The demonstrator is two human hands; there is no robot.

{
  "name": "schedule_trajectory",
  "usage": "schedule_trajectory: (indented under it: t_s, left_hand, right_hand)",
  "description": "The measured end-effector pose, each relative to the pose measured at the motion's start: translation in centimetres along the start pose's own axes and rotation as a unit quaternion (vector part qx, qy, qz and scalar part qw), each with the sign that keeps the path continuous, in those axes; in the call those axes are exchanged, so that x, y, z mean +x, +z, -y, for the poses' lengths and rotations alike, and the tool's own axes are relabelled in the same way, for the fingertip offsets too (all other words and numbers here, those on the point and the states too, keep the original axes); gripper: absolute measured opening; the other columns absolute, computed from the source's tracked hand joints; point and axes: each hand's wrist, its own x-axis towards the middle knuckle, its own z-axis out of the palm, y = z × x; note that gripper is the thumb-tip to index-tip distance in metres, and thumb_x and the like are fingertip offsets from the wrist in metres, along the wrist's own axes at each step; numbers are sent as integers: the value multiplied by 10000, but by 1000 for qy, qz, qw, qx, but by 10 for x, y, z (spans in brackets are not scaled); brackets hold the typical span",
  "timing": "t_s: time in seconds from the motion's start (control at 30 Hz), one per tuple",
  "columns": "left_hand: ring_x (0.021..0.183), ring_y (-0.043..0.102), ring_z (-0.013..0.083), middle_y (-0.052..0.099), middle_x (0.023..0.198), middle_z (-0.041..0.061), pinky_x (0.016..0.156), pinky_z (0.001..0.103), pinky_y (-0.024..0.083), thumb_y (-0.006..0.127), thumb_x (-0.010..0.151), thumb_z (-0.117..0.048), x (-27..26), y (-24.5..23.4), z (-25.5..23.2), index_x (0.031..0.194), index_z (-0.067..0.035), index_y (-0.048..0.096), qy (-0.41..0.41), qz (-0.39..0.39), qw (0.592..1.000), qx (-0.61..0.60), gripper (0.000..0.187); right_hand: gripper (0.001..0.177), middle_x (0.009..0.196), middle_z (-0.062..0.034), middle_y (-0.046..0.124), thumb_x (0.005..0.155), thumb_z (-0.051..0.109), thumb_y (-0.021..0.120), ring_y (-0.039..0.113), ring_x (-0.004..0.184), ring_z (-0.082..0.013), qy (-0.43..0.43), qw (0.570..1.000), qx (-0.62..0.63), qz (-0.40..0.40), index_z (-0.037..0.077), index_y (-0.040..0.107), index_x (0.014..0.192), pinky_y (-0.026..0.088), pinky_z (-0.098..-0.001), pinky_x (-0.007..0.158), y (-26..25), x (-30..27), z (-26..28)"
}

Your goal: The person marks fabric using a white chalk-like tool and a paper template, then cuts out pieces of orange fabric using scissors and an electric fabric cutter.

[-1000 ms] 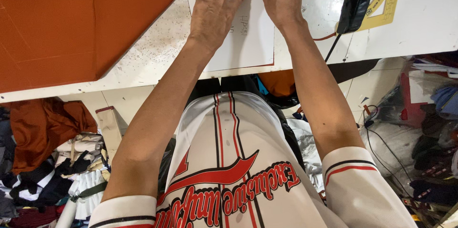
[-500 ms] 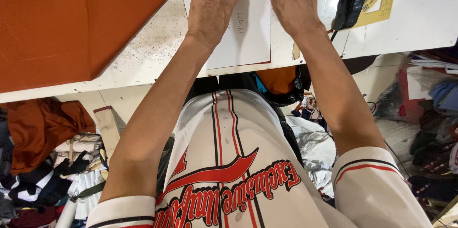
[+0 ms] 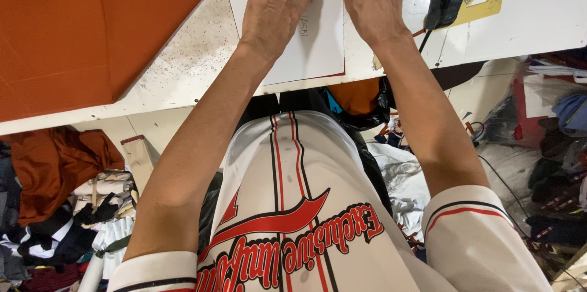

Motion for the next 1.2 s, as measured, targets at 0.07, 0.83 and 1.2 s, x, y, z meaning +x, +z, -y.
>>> schedule_trajectory:
  t_s: [0.07, 0.83, 1.2]
  left_hand:
    - [1426, 347, 388, 354, 1558, 185, 1137, 622, 304, 827, 755, -208, 0, -5, 0, 1630, -285, 286, 2, 10, 1000, 5, 1032]
    - [1470, 265, 417, 299, 1603, 221, 1139, 616, 312, 789, 772, -199, -4, -8, -4, 1659, -264, 206, -8, -5, 1000, 30, 1064]
    - [1521, 307, 376, 364, 1612, 225, 1243, 615, 263, 707, 961, -118, -5, 48, -5, 1622, -188, 375, -30, -170, 977, -124, 744]
  right_hand:
    - [194, 989, -69, 746, 948, 75, 792, 737, 867, -226, -25, 999, -21, -2, 37, 693, 1110, 582, -320, 714, -8, -2, -2]
    - [210, 1013, -44, 747, 887, -35, 722, 735, 967, -179, -66, 988, -139, 25, 65, 691, 1069, 594, -302, 809, -31, -15, -11]
    - [161, 1110, -185, 712, 1125, 42, 726, 729, 915, -237, 245, 938, 243, -31, -37, 675, 1255, 608, -361, 812, -120, -89, 50]
